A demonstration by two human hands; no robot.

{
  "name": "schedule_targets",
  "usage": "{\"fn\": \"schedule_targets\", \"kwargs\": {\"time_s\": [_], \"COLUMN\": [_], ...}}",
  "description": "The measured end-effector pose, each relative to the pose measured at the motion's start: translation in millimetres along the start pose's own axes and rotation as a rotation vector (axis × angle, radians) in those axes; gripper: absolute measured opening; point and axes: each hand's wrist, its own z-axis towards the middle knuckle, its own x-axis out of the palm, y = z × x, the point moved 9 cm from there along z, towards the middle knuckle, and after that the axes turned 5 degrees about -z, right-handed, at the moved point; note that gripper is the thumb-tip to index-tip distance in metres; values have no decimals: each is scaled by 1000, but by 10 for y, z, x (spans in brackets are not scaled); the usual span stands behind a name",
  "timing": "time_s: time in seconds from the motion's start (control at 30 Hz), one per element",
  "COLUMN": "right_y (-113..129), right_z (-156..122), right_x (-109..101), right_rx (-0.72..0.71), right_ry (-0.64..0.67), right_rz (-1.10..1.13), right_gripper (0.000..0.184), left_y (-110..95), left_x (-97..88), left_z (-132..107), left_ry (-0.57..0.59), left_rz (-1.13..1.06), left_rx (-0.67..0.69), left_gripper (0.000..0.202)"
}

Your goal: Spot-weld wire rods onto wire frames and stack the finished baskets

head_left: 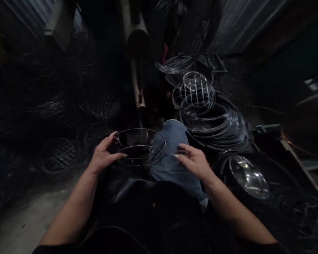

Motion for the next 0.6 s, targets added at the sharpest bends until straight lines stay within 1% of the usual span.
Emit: {"fn": "schedule_targets", "kwargs": {"time_s": [0.07, 0.13, 0.17, 0.2, 0.23, 0.27, 0.3, 0.37, 0.43, 0.53, 0.6], "right_y": [26, 6, -27, -62, -99, -142, -187, -276, -296, -143, -144], "right_z": [205, 459, 608, 765, 917, 1062, 1189, 1393, 1538, 1694, 1806], "right_x": [-522, -1023, -1214, -1364, -1483, -1575, -1653, -1752, -1766, -1713, -1667], "right_rx": [-84, -91, -72, -60, -52, -40, -16, 60, 108, 70, 144], "right_ry": [-219, -423, -470, -484, -483, -473, -470, -488, -531, -622, -611], "right_rz": [-216, -551, -708, -832, -910, -933, -896, -731, -595, -617, -609], "right_gripper": [43, 39, 41, 43, 45, 47, 49, 54, 58, 65, 74], "left_y": [4, -2, -12, -28, -46, -64, -75, -80, -78, -59, -3], "left_x": [4, -4, -5, -3, 5, 18, 34, 57, 48, -32, -103], "left_z": [36, 73, 94, 117, 140, 160, 175, 184, 160, 79, 26], "left_ry": [-9, -12, -7, 3, 15, 29, 42, 48, 12, -96, -174], "left_rz": [-17, 13, 34, 54, 71, 87, 96, 100, 89, 13, -111], "left_rx": [-34, -57, -55, -43, -25, -7, 2, -8, -37, -78, -114], "left_gripper": [96, 92, 89, 87, 85, 84, 83, 84, 88, 96, 94]}}
